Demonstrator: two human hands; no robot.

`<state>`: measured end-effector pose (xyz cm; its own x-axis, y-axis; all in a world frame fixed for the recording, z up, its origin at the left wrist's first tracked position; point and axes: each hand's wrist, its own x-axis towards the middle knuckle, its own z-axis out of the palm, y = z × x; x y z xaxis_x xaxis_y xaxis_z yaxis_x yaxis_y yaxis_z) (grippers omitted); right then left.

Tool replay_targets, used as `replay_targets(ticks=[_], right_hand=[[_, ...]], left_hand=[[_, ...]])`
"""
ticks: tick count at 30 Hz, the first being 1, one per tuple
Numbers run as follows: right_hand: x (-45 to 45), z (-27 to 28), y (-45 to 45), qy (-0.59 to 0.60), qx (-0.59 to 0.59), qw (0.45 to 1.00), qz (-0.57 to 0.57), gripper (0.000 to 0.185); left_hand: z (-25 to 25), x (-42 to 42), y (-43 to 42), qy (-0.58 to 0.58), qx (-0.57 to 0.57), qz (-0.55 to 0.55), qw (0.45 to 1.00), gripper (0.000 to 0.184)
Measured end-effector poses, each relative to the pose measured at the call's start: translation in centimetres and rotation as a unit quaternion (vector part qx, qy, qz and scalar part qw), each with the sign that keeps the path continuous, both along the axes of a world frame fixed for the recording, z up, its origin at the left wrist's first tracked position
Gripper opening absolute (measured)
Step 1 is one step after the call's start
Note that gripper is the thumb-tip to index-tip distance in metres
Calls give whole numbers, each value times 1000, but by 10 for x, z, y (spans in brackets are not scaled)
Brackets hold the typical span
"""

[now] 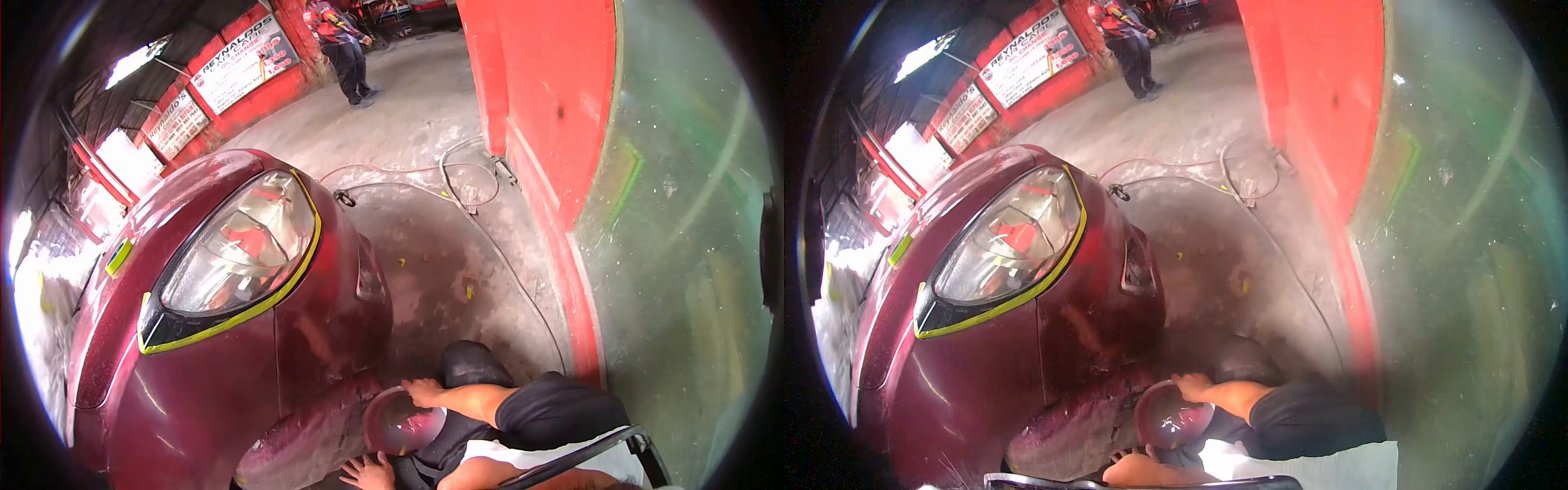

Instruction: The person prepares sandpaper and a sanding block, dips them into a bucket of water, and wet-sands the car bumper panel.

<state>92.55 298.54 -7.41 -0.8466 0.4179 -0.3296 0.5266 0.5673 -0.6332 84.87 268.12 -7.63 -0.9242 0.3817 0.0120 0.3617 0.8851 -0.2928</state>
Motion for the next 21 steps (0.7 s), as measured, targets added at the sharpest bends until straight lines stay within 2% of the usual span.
replay_targets(ticks=[1,2,8,11,17,21], right_hand=[[-2,-7,0,10,7,1000,4,50],[-2,-12,-1,18,11,1000,10,50],[-2,-8,0,8,8,1000,7,49],[-5,-26,-2,26,27,999,11,50],[-2,-7,-2,18,5,1000,5,46],[-1,-14,-4,33,33,999,6,46]], left_hand=[[-25,-4,-2,5,-15,2,1000,73],[-53,-11,-10,-5,90,12,996,69],[49,16,26,-48,74,-6,996,69],[67,20,33,-59,74,-17,995,69],[84,21,38,-76,74,-31,994,69],[91,23,38,-90,71,-39,993,69]])
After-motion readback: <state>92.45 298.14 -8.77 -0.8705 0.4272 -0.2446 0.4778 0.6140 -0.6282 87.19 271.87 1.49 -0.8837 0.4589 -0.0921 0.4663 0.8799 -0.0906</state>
